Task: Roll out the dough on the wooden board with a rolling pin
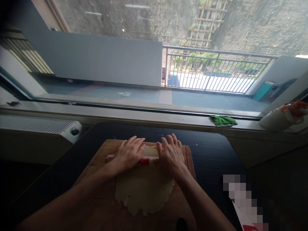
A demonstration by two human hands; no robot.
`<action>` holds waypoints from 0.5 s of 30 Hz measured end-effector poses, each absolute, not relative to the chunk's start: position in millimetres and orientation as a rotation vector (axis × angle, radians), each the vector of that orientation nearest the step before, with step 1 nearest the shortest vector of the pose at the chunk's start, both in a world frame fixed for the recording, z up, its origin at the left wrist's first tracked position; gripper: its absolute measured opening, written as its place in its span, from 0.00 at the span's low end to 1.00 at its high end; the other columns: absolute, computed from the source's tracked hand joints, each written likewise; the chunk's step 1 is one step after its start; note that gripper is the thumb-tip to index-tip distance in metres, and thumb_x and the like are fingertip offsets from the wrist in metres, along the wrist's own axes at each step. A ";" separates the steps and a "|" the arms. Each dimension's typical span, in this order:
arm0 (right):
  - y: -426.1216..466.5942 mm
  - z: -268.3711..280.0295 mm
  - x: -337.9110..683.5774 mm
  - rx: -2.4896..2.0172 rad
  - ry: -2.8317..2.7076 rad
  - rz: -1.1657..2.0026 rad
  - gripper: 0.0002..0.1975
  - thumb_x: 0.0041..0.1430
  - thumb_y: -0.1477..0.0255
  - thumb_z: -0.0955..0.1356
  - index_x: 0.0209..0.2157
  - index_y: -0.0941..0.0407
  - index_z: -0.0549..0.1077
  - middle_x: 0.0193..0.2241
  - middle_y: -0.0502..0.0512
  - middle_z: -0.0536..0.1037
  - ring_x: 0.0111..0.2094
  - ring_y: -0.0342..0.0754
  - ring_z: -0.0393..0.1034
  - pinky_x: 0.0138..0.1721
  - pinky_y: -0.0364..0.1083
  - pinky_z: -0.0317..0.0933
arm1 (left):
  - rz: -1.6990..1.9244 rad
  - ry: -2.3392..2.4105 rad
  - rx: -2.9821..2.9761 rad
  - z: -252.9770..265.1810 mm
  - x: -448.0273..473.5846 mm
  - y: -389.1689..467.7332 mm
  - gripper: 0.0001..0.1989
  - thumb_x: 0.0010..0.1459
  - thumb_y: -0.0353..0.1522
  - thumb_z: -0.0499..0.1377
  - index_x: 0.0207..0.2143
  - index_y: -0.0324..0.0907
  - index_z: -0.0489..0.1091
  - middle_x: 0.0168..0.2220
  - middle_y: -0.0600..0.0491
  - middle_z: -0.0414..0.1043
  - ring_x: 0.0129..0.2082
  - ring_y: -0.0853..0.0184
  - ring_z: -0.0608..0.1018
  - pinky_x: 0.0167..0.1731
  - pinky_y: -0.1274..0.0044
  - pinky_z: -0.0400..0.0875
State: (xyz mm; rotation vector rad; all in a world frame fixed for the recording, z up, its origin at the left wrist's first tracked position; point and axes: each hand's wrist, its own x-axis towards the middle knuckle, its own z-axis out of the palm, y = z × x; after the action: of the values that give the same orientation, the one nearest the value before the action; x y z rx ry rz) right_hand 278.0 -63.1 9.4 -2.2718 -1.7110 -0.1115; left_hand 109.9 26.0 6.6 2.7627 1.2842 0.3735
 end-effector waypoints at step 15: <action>-33.1 9.7 292.3 -2.296 -1.628 -0.134 0.23 0.65 0.59 0.53 0.53 0.54 0.66 0.57 0.60 0.62 0.61 0.55 0.47 0.55 0.55 0.47 | 0.404 1.381 2.698 8.8 128.2 51.5 0.24 0.63 0.39 0.41 0.57 0.40 0.60 0.57 0.47 0.64 0.60 0.57 0.59 0.57 0.60 0.53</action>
State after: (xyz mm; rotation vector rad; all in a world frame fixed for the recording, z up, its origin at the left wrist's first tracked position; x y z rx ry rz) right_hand 292.3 -33.1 9.7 -2.2958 -1.6278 -0.1345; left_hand 128.2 51.5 8.8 2.6976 1.3805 0.4036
